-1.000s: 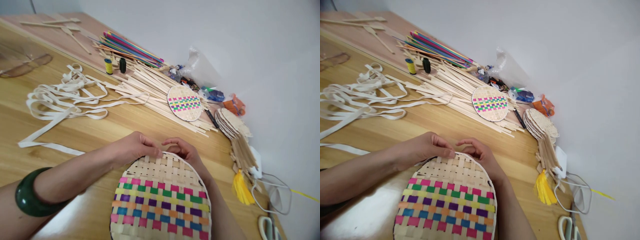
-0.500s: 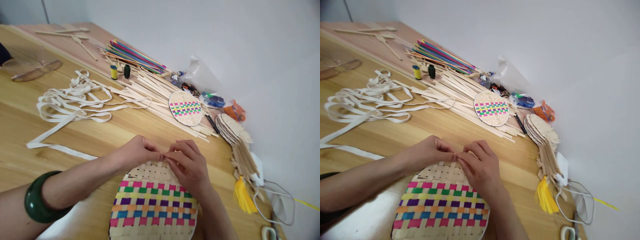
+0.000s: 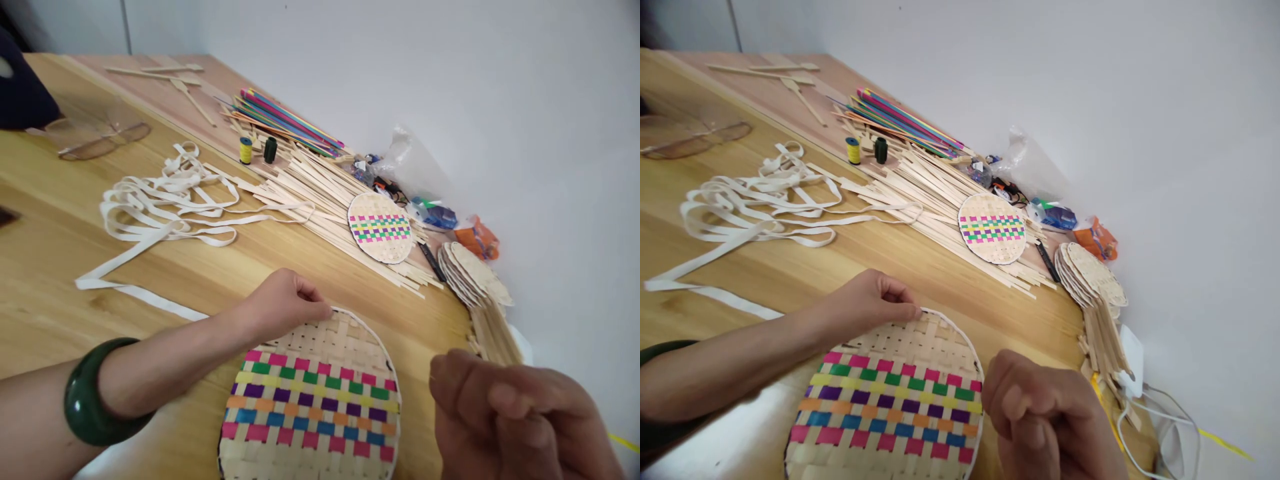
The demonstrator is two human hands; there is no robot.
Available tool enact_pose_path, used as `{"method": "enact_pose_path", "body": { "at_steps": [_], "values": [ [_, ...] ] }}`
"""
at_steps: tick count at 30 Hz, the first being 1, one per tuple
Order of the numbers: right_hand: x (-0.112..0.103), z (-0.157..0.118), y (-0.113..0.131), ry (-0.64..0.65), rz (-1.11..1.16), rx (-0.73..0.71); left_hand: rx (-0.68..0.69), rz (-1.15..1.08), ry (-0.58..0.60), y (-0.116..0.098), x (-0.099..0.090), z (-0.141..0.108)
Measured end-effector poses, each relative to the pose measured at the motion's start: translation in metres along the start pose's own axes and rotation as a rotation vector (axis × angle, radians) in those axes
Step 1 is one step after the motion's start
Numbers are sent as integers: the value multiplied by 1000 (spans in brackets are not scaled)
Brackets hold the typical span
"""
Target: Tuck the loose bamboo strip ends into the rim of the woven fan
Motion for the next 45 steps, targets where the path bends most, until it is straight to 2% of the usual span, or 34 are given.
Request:
{"method": "enact_pose_path", "body": {
  "at_steps": [3,5,8,11,20,25,33,40,45],
  "values": [
    [2,0,-10,25,-290,-11,19,6,-5,0,-1,1],
    [7,-1,-28,171,-508,30,13,-5,8,0,-1,1],
    [14,-4,-53,400,-674,19,26,2,13,0,0,1],
    [18,-8,-63,488,-743,-46,51,4,16,0,1,1],
    [22,-12,-62,550,-802,-83,51,49,12,1,0,1],
    [24,-13,-61,596,-820,-96,99,67,4,0,2,0],
    [30,-15,-53,759,-937,-150,190,306,-74,-2,7,-9],
    [37,-20,-53,777,-955,-122,255,419,-115,1,10,-13],
    [36,-21,-54,740,-968,-44,236,435,-105,0,12,-12]
  ]
}}
Point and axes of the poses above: each hand's wrist, its own z-axis towards the middle knuckle, its own x-axis out of the palm, y = z × x, the point moved 3 cm from there along z, towards the middle knuckle, and after that the axes turned 9 degrees about -x, right-handed, at the moved point
